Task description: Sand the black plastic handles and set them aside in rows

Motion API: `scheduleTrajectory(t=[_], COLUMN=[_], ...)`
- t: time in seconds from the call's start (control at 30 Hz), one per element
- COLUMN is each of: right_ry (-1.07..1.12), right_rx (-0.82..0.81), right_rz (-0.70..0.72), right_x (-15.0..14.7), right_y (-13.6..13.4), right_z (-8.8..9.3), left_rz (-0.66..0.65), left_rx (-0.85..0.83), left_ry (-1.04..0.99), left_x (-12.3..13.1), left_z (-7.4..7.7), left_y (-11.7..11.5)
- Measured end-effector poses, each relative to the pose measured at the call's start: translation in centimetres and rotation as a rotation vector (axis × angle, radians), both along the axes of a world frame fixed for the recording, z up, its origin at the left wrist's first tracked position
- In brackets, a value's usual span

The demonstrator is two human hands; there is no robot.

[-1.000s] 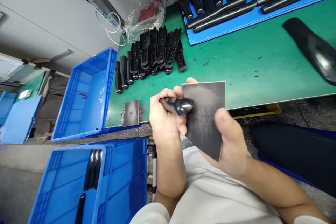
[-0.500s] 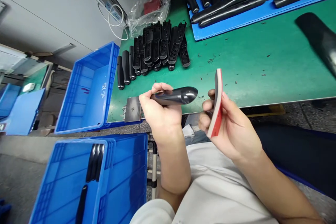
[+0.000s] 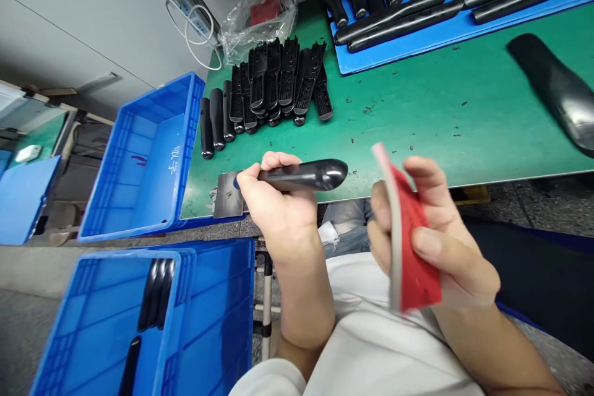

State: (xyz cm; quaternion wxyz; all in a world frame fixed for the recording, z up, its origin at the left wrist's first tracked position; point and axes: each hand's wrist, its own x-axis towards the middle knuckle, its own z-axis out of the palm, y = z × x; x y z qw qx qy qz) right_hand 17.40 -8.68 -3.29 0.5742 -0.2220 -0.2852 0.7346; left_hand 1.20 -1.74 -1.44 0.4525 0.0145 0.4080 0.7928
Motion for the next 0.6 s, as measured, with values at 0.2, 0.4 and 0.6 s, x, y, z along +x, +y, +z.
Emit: scheduleTrajectory(t=[0.2, 0.4, 0.6], right_ry=[0.069, -0.096, -0.408], right_rx=[0.087, 0.377, 0.505], right_rz=[0.06, -0.006, -0.233], right_x=[1.4, -1.1, -1.8], right_y=[-0.4, -1.8, 1.3], right_z=[0.3, -1.4, -1.9], left_rz=[0.035, -0.003, -0.143], left_rx=[0.086, 0.091, 0.097], left_ry=[-0.231, -0.196, -0.22], left_x=[0.1, 0.3, -0.2], left_z=[-0.3, -0.2, -0.5], left_y=[-0.1, -0.8, -0.1])
